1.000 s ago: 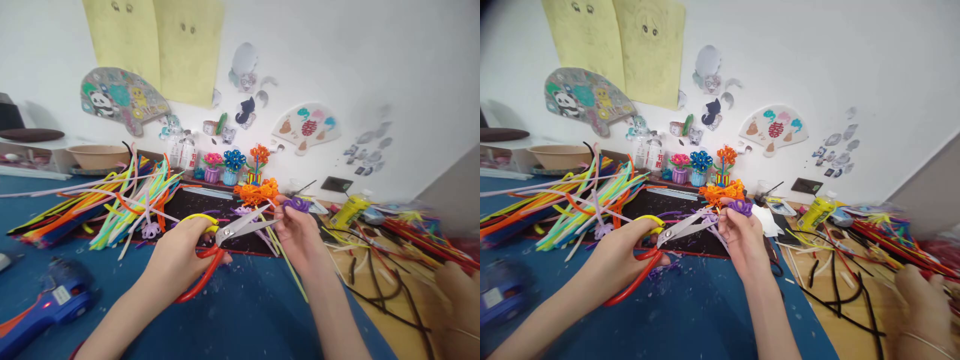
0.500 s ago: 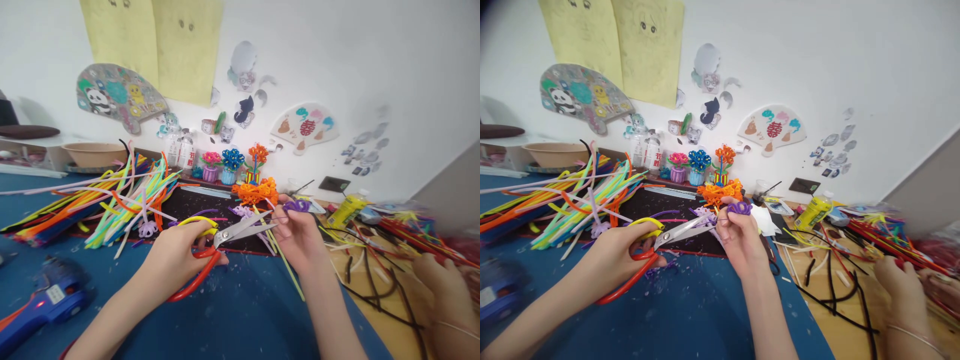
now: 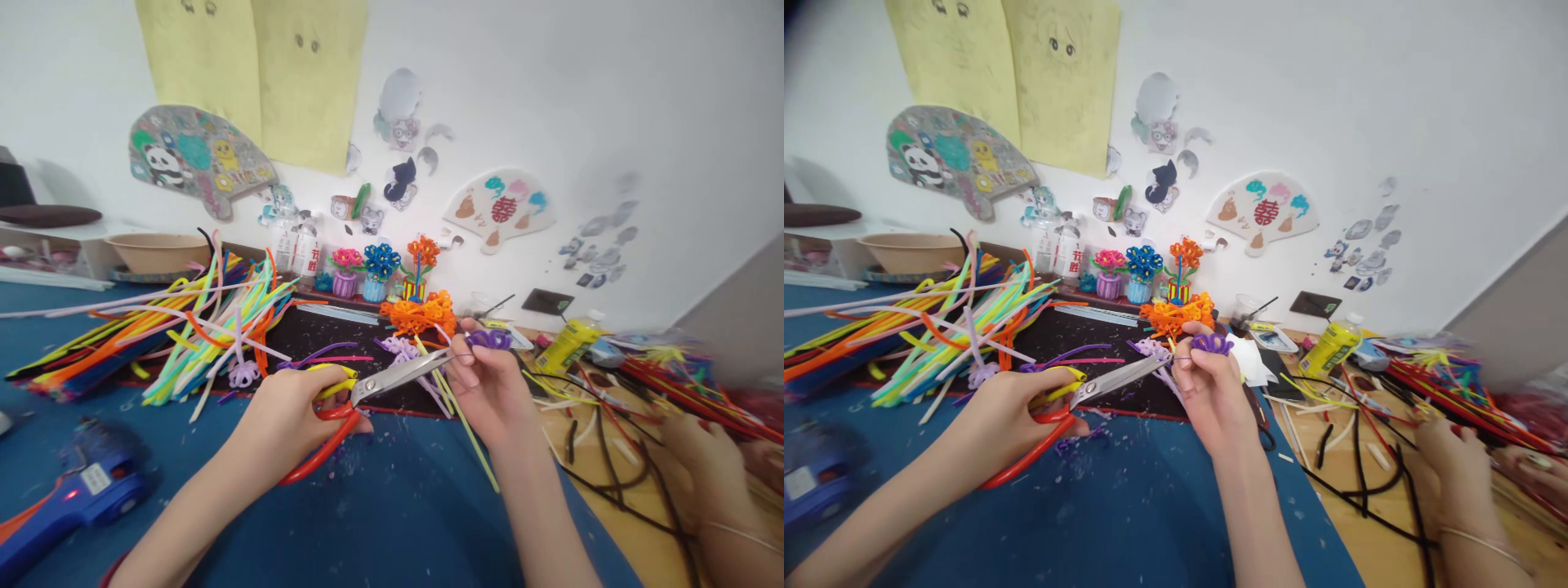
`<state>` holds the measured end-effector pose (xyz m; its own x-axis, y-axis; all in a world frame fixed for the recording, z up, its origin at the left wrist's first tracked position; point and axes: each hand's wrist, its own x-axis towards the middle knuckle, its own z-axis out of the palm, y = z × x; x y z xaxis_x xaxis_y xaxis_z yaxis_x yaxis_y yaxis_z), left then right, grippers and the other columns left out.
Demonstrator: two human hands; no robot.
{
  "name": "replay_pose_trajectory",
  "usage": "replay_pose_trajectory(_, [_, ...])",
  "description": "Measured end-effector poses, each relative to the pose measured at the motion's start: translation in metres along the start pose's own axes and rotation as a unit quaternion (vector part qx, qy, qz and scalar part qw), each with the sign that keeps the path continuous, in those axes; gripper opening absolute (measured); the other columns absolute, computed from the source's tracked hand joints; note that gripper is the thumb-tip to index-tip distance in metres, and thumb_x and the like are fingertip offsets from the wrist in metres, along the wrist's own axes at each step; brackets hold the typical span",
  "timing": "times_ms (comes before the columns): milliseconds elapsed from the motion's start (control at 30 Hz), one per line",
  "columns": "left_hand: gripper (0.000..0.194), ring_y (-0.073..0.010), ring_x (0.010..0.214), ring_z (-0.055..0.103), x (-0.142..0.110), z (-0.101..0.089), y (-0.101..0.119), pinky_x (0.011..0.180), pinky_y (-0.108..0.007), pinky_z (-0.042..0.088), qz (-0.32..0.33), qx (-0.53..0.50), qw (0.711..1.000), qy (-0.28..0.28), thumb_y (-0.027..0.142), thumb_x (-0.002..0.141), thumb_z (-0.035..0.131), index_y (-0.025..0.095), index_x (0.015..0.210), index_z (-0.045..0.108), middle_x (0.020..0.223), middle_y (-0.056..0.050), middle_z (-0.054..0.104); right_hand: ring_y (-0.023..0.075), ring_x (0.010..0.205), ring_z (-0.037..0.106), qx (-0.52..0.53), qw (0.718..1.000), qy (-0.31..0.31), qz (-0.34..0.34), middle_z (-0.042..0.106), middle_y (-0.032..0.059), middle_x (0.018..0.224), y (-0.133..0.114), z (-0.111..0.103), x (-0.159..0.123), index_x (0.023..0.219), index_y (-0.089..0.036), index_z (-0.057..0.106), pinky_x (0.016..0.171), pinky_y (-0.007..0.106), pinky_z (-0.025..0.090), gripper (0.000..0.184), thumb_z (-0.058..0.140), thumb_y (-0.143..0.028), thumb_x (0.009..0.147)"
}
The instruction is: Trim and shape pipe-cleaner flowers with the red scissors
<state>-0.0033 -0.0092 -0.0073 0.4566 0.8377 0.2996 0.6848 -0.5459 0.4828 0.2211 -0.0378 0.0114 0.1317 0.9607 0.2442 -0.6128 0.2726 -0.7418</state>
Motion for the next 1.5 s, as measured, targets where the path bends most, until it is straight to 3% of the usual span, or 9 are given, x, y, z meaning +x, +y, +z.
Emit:
replay_pose_trajectory(800, [0.041, -0.0087, 0.051, 0.029, -0.0010, 0.0017, -0.0013, 0.049, -0.019, 0.021, -0.035, 0.001, 0.999, -0.037, 0.057, 0.063, 0.067, 0.021, 0.062, 0.047, 0.051, 0.008, 0.037, 0.0052, 0.043, 0.037, -0.006, 1.000, 0.001, -0.015, 0.052, -0.0062, 0.058, 0.0006, -0.0021, 0.0005, 0.093, -0.023, 0.064, 0.041, 0.016, 0.034, 0.030, 0.061, -0.012, 0.065])
replay_pose_trajectory(1000, [0.045, -0.0095, 0.050, 0.030, -0.0002, 0.0010, -0.0006, 0.049, -0.020, 0.020, -0.058, 0.020, 0.997, -0.042, 0.059, 0.062, 0.066, 0.021, 0.057, 0.043, 0.050, 0.007, 0.035, 0.0046, 0.044, 0.038, -0.001, 1.000, -0.009, -0.014, 0.053, -0.0057, 0.058, 0.0018, -0.0047, 0.0016, 0.084, -0.022, 0.064, 0.042, 0.015, 0.035, 0.021, 0.063, -0.012, 0.066])
replay_pose_trajectory(1300, [0.034, -0.0126, 0.050, 0.040, -0.0005, -0.0015, 0.0009, 0.050, -0.022, 0.026, -0.121, 0.014, 0.992, -0.023, 0.054, 0.072, 0.051, 0.023, 0.064, 0.042, 0.054, 0.006, 0.044, 0.0032, 0.043, 0.039, -0.061, 0.998, 0.029, -0.016, 0.056, -0.0046, 0.058, 0.0053, -0.0048, 0.0049, 0.080, -0.018, 0.065, 0.039, 0.013, 0.034, 0.016, 0.069, -0.014, 0.065])
replay_pose_trajectory(1500, [0.033, -0.0136, 0.054, 0.043, -0.0018, 0.0016, -0.0008, 0.052, -0.025, 0.031, -0.135, -0.077, 0.987, 0.041, 0.056, 0.075, 0.048, 0.023, 0.078, 0.042, 0.062, 0.005, 0.049, 0.0041, 0.044, 0.041, -0.086, 0.996, 0.022, 0.022, 0.056, -0.0039, 0.057, 0.0085, -0.0046, 0.0040, 0.079, -0.017, 0.067, 0.040, 0.015, 0.036, 0.016, 0.071, -0.015, 0.063])
